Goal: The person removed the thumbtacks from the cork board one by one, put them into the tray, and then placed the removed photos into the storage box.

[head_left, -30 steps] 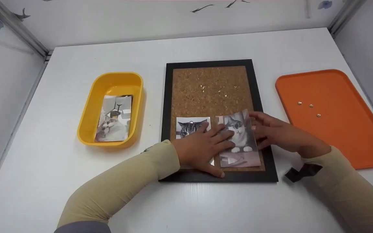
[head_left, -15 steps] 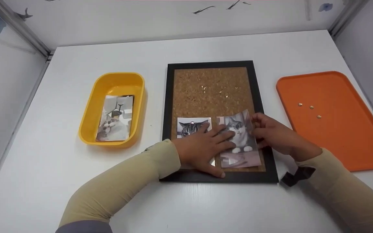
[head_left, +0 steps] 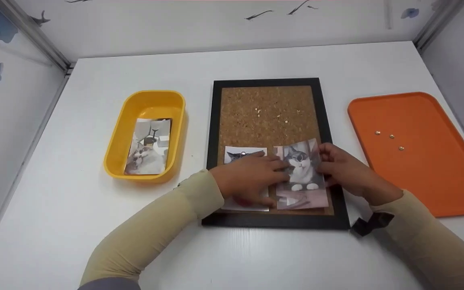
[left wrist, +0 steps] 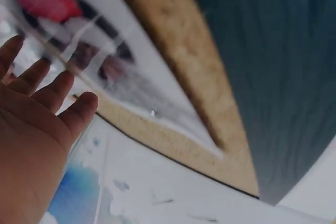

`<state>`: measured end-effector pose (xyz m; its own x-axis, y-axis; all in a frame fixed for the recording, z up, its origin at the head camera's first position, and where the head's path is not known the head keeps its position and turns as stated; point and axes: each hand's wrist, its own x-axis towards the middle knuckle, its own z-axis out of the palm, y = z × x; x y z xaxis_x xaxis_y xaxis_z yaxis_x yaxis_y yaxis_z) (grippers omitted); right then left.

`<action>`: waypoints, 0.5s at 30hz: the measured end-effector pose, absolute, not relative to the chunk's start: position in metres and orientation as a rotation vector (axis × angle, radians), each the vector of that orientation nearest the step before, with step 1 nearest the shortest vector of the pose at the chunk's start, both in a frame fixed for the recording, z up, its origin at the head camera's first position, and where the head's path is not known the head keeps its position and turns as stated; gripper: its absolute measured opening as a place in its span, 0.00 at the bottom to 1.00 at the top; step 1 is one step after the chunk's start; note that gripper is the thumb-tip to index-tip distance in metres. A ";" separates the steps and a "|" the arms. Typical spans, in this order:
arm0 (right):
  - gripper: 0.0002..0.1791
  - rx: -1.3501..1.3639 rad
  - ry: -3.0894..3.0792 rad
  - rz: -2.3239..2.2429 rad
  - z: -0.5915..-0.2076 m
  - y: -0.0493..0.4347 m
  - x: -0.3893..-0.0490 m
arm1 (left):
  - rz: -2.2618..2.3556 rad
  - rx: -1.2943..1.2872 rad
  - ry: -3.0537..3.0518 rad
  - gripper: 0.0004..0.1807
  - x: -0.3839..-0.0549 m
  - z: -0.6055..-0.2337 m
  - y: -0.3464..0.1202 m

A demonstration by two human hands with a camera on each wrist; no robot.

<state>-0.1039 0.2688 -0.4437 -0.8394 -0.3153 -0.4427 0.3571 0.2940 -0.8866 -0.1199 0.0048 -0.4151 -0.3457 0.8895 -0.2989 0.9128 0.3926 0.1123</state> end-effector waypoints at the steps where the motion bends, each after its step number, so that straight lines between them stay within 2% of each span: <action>1: 0.20 0.036 2.007 -1.599 -0.444 0.269 -0.104 | -0.112 1.575 2.369 0.37 -0.120 -0.410 0.003; 7: 0.21 0.027 1.979 -1.606 -0.442 0.271 -0.105 | 0.156 1.536 2.554 0.32 -0.113 -0.374 -0.033; 11: 0.22 0.035 1.971 -1.590 -0.441 0.272 -0.106 | 0.365 1.515 2.697 0.30 -0.109 -0.359 -0.078; 15: 0.23 0.031 1.962 -1.579 -0.441 0.272 -0.107 | 0.506 1.385 2.908 0.30 -0.106 -0.353 -0.134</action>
<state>-0.1070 0.2725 -0.4412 -0.8119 -0.3483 -0.4684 0.3830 0.2876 -0.8778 -0.1059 -0.1336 -0.3532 -0.6332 0.7368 0.2369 0.7735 0.5923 0.2255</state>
